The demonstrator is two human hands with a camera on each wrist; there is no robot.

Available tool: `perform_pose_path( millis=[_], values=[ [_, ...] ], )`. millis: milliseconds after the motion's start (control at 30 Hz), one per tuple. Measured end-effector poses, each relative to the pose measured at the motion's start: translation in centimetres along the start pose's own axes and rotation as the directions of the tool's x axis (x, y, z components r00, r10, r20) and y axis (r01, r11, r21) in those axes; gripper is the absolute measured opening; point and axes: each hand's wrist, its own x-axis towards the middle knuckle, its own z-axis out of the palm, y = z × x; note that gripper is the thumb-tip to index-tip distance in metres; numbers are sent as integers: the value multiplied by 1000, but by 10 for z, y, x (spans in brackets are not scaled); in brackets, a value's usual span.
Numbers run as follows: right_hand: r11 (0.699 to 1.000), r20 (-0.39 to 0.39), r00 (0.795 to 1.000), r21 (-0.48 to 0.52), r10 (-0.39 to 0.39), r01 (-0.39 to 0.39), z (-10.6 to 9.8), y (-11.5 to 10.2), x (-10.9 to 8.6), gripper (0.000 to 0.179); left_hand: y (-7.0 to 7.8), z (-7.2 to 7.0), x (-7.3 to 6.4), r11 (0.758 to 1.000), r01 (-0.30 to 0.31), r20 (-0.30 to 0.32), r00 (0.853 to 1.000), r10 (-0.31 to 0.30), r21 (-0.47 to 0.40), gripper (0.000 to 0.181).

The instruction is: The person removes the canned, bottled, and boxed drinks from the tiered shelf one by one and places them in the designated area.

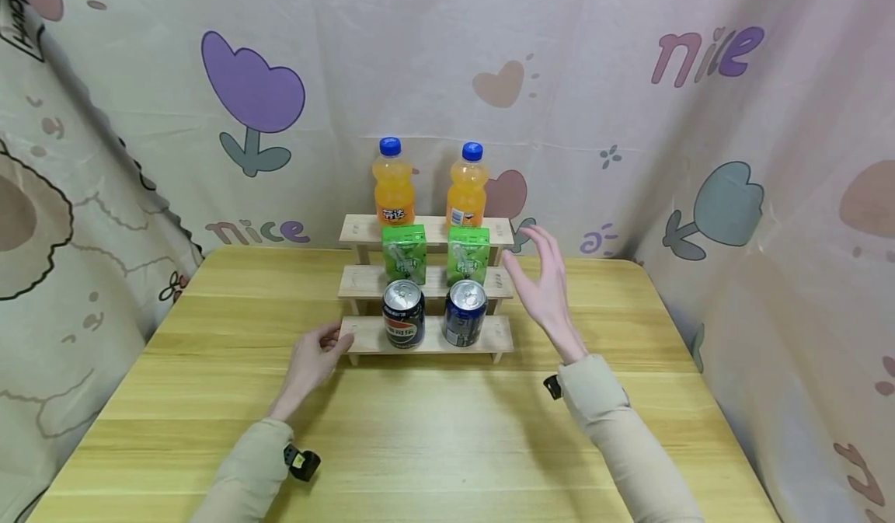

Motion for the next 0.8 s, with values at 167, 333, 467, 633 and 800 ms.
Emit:
perform_pose_path(
  millis=[167,333,467,633,800],
  values=[
    [999,3,1000,32,-20,20,4,-13,15,50,-1,0,2,1000,21,1,1000,-21,-15,43],
    [999,4,1000,41,-30,29,5,-25,31,52,-1,0,3,998,56,8,998,-55,-31,45],
    [996,12,1000,83,-25,24,6,-34,44,55,-1,-1,4,997,66,13,998,-65,-28,46],
    [989,38,999,145,-4,-1,8,-43,59,55,0,-1,4,997,71,11,997,-71,-21,46],
    [979,89,995,198,36,-53,11,-49,74,59,1,-1,3,996,85,17,996,-85,-25,46]
  ],
)
